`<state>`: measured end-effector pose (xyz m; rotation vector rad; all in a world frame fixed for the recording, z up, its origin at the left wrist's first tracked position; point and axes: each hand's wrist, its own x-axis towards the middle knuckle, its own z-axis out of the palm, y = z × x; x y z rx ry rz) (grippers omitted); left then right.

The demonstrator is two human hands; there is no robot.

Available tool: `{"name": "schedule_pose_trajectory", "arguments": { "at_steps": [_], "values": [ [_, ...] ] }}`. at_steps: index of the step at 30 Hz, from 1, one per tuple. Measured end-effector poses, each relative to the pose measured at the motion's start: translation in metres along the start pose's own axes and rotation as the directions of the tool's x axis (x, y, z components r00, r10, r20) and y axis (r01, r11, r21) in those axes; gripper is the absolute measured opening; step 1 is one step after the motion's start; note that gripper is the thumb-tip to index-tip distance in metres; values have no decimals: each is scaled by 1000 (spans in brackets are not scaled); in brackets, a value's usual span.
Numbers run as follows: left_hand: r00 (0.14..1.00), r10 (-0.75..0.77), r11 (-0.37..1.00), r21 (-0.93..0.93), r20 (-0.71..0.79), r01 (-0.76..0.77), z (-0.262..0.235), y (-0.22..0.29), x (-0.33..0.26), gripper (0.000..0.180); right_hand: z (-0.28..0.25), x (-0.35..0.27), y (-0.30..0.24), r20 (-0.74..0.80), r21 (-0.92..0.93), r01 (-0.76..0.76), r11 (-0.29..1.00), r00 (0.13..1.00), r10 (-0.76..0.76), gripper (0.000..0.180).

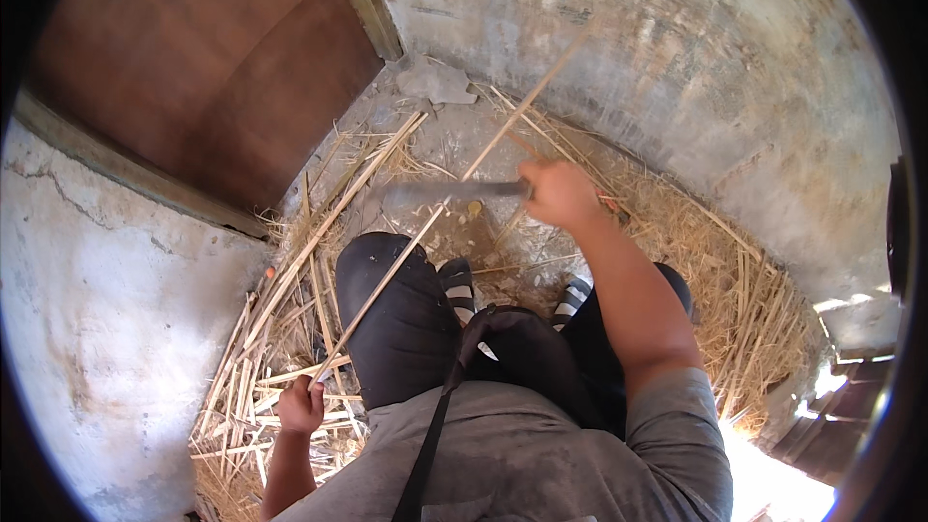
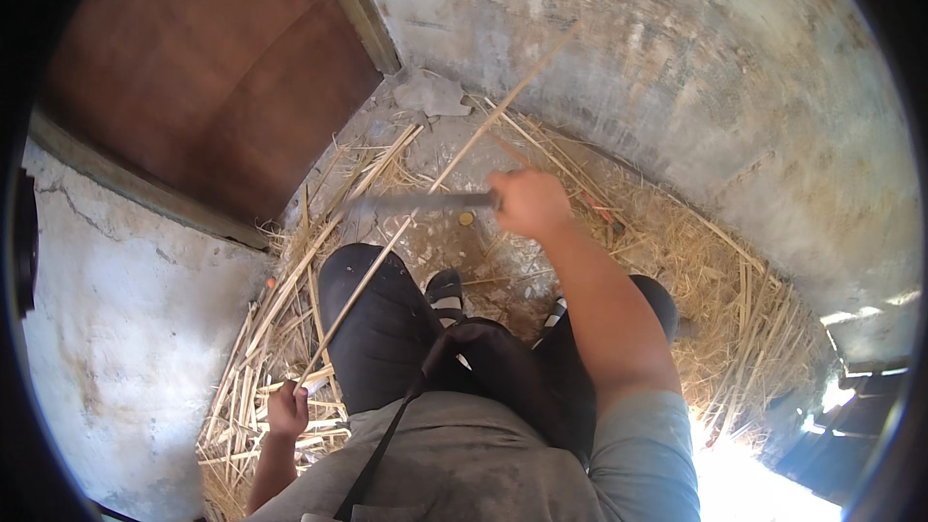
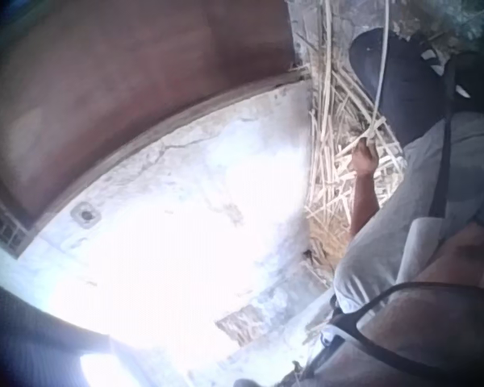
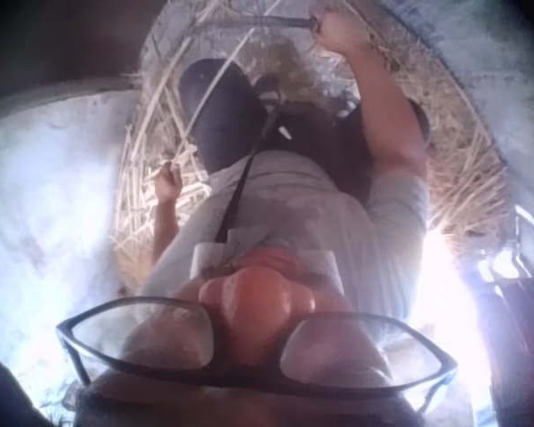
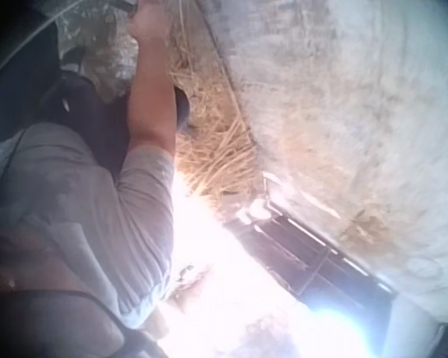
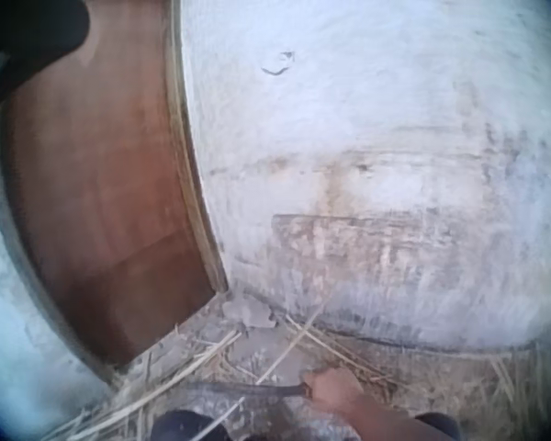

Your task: The person sits on a concrete floor and uses a knife to shave a long bamboo stick, repeatedly scraping along its length to remove thin strips. The person holds the bamboo with the left hand and scrapes with the right hand, with shavings accumulating on the floor.

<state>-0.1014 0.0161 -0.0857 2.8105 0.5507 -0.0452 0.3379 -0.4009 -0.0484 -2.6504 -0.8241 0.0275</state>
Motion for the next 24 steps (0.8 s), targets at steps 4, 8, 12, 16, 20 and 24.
{"name": "schedule_pose_trajectory", "arguments": {
  "at_steps": [4, 8, 12, 16, 20, 24],
  "values": [
    [999, -4, 1000, 6, -39, 4, 1, -5, -3, 33, -1, 7, 39, -82, 304, -349, 886, 918, 389, 35],
    [998, 34, 999, -4, -55, -34, 4, -7, -4, 31, 3, 4, 56, -155, 544, -293, 786, 886, 438, 34],
    [989, 49, 999, -1, -143, -49, 9, -6, -5, 29, -7, 7, 31, 75, 907, -232, 351, 910, 408, 21],
    [969, 46, 997, 70, -241, -30, 10, -7, -10, 29, -6, 6, 28, 68, 988, -108, 112, 946, 317, 17],
    [949, 108, 989, 128, -297, -72, 12, -17, -15, 33, -2, 6, 31, 42, 999, -41, -8, 954, 297, 14],
    [956, 95, 987, 153, -278, -54, 18, -26, -18, 34, -8, 7, 30, 43, 993, -5, -121, 947, 317, 11]
  ]
}}
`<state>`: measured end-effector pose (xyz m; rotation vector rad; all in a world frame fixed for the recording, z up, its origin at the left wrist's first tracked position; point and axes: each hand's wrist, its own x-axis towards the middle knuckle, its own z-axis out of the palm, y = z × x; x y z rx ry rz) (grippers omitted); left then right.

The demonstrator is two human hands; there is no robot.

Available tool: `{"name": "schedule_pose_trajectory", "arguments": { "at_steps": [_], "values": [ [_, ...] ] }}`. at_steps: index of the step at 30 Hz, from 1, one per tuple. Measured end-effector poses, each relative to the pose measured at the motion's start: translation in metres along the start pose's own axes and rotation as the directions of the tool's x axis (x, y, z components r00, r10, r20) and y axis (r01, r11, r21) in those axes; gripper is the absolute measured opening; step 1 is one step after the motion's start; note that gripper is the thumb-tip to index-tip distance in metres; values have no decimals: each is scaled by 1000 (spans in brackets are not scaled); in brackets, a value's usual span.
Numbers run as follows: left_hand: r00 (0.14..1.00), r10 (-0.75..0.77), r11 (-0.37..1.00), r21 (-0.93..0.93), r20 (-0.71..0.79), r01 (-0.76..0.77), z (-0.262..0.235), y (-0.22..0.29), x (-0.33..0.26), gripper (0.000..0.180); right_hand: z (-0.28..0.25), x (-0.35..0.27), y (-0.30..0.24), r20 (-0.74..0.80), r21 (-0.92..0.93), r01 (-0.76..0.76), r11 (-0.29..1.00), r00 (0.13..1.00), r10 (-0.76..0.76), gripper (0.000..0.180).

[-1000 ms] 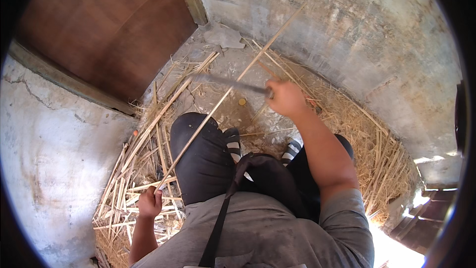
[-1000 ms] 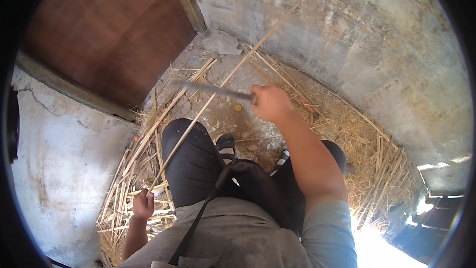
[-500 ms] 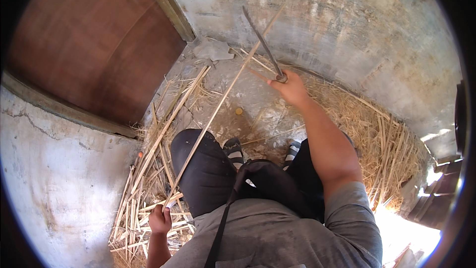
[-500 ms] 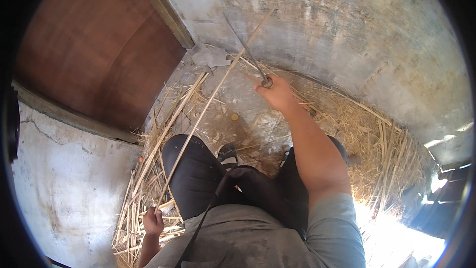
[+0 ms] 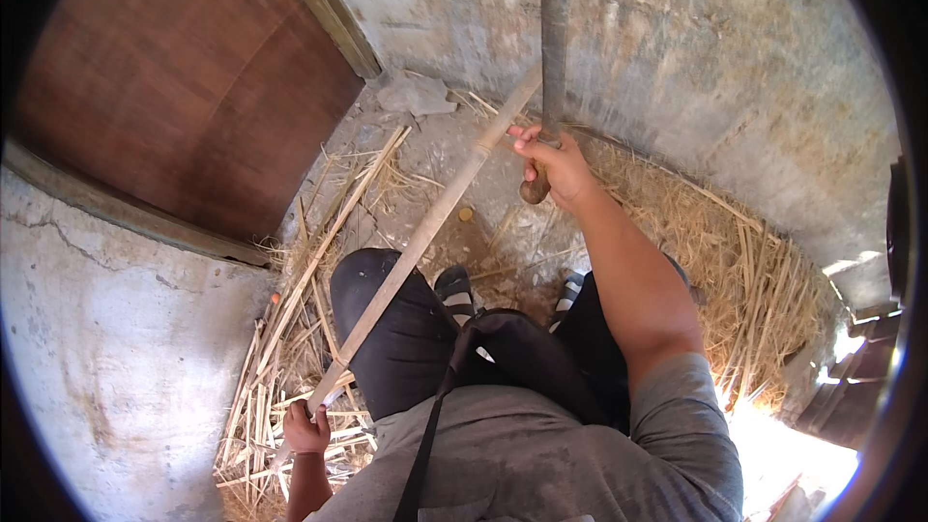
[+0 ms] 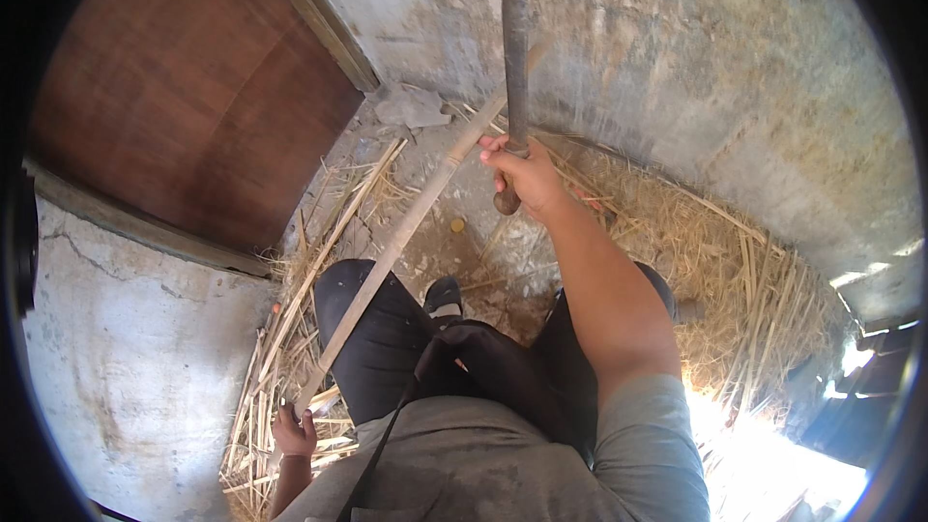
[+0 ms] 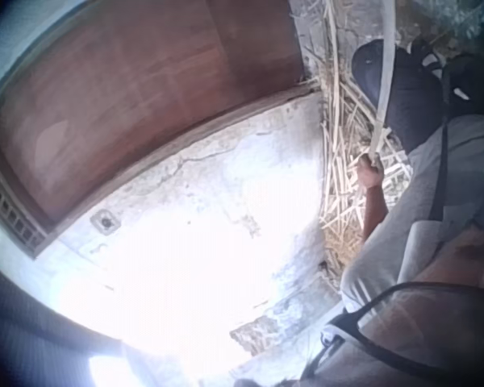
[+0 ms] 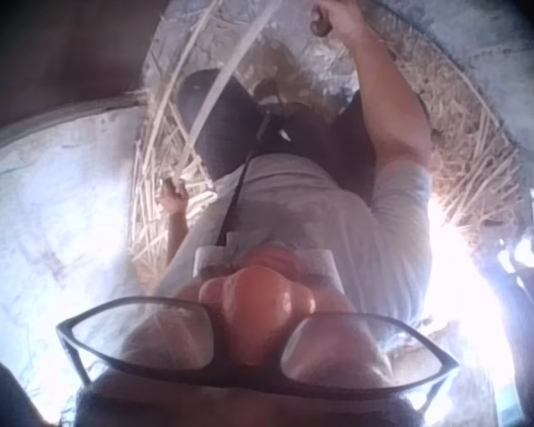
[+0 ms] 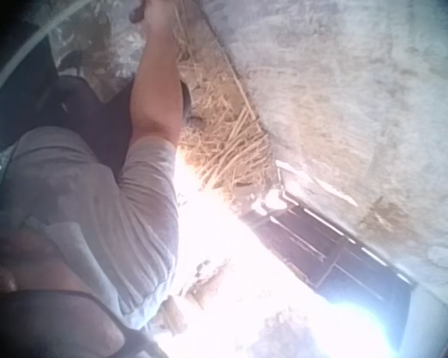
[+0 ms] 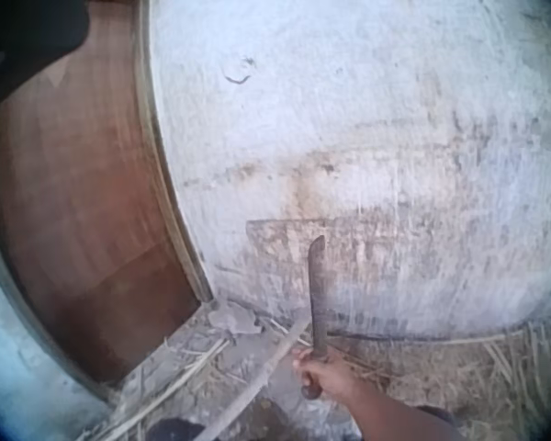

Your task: The person sits on a concrete floor and uses a knife to shave a long bamboo stick, repeatedly scraping along its length to remove thin strips. The person holds the bamboo with the left hand and scrapes with the right hand, with shavings accumulating on the floor.

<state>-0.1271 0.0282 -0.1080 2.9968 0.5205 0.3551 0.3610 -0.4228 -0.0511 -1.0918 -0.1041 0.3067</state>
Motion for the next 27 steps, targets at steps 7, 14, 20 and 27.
{"name": "schedule_pose_trajectory", "arguments": {
  "at_steps": [7, 14, 20, 27],
  "values": [
    [1000, 27, 999, 44, -8, -27, 5, -10, 2, 34, -1, -2, -2, -32, -23, 11, 1000, 999, -12, 13],
    [988, 130, 988, 90, -83, -122, -24, 57, 35, 69, 5, -4, -4, -14, -38, 7, 999, 1000, -8, 22],
    [984, 156, 965, -199, -82, -169, -13, 97, 65, 61, 10, -7, -11, -8, -82, 15, 997, 1000, -15, 24],
    [974, 226, 936, -269, -30, -226, -14, 115, 90, 42, 4, -5, -19, -133, -421, 74, 904, 981, -142, 41]
  ]
}}
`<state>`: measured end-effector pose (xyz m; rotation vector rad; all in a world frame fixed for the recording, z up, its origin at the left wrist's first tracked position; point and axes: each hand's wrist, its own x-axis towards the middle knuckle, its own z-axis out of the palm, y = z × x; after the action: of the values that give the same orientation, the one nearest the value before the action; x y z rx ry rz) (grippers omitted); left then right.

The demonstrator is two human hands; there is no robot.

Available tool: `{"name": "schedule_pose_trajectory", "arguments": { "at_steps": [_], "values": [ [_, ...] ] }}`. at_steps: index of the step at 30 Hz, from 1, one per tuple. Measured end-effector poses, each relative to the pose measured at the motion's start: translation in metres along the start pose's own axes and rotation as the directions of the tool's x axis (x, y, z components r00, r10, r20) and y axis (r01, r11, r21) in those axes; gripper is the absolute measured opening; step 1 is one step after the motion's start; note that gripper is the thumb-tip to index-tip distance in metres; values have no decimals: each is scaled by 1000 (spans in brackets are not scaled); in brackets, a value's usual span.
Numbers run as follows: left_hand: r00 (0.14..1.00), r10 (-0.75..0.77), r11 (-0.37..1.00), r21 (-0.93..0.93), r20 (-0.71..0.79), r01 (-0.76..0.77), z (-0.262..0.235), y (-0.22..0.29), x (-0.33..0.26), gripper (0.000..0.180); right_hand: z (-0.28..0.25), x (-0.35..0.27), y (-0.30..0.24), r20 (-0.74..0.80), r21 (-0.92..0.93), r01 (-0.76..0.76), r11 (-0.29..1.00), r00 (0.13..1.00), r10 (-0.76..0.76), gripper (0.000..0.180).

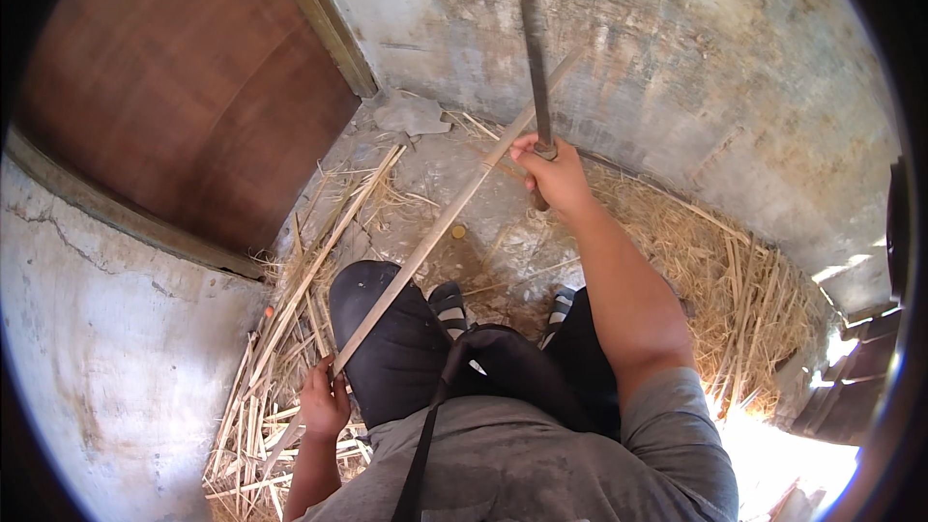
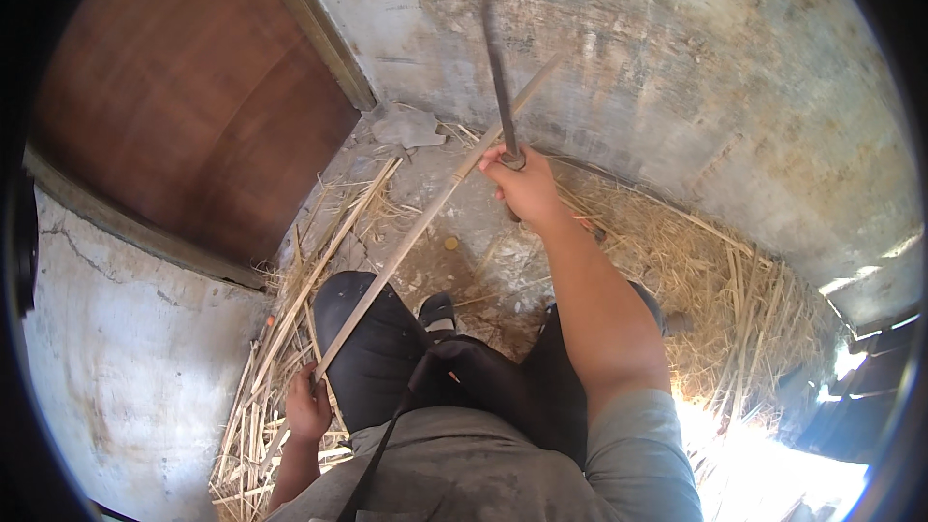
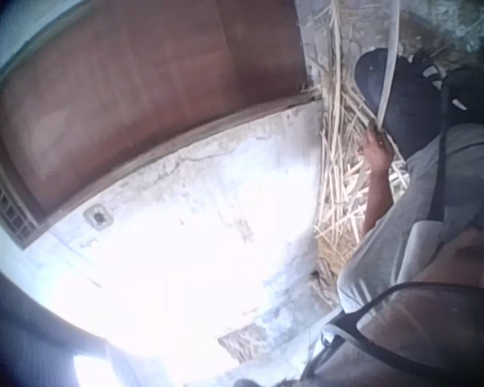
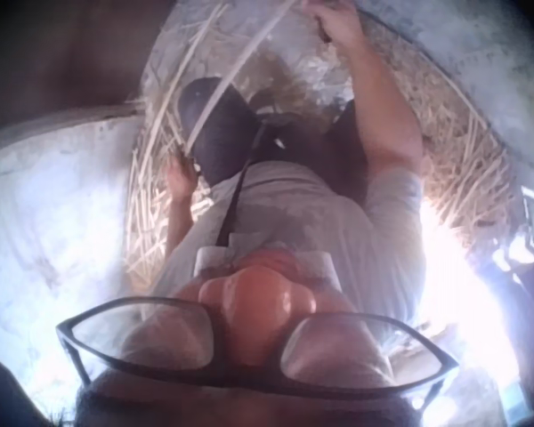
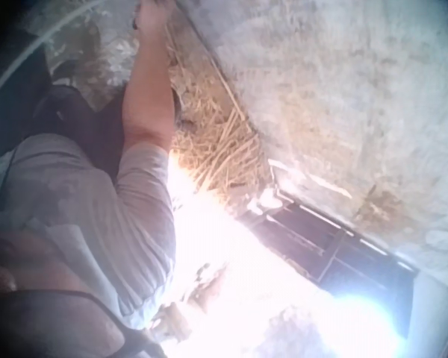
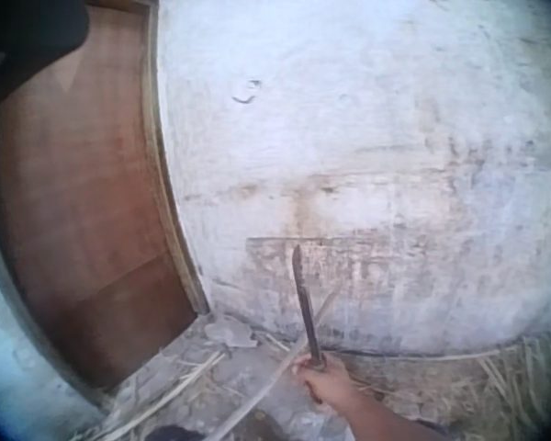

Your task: The person sits on a concrete floor and uses a knife to shave a long bamboo stick, repeatedly scraping along its length to remove thin strips. The person holds the bamboo with the left hand and scrapes with the right hand, with shavings accumulating on the floor.

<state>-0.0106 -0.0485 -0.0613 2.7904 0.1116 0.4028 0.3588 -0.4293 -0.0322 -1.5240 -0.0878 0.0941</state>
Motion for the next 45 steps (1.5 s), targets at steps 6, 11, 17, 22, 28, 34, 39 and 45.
{"name": "schedule_pose_trajectory", "arguments": {
  "at_steps": [6, 11, 17, 22, 28, 34, 39, 45],
  "values": [
    [951, -161, 940, -252, 266, 229, -30, 13, 15, 38, 4, -17, -16, 130, -590, 91, 802, 991, -17, 61],
    [904, -172, 938, -217, 391, 272, -36, 15, 24, 35, 34, -38, -8, 426, -731, 346, 588, 905, -2, 44],
    [952, -201, 980, 48, 230, 195, -14, 1, 8, 26, 39, -33, -7, 526, -774, 417, 476, 842, 119, 32],
    [987, -128, 978, 176, 94, 110, 2, -3, 6, 24, 14, -8, 25, 342, -772, 276, 573, 940, 8, 32],
    [988, -127, 979, 173, 87, 110, -1, -6, -2, 21, 32, -18, 16, 503, -789, 414, 454, 859, 92, 40],
    [986, -125, 973, 205, 109, 101, -10, -11, 11, 23, 26, -13, 40, 507, -775, 367, 514, 847, 160, 39],
    [964, -245, 964, 133, 104, 231, -12, 3, -9, 19, 56, -41, 1, 499, -812, 394, 431, 852, 162, 39],
    [963, -214, 965, 190, 165, 182, -20, -3, 0, 19, 21, 4, 58, 425, -833, 328, 445, 895, 135, 31]
  ]
}}
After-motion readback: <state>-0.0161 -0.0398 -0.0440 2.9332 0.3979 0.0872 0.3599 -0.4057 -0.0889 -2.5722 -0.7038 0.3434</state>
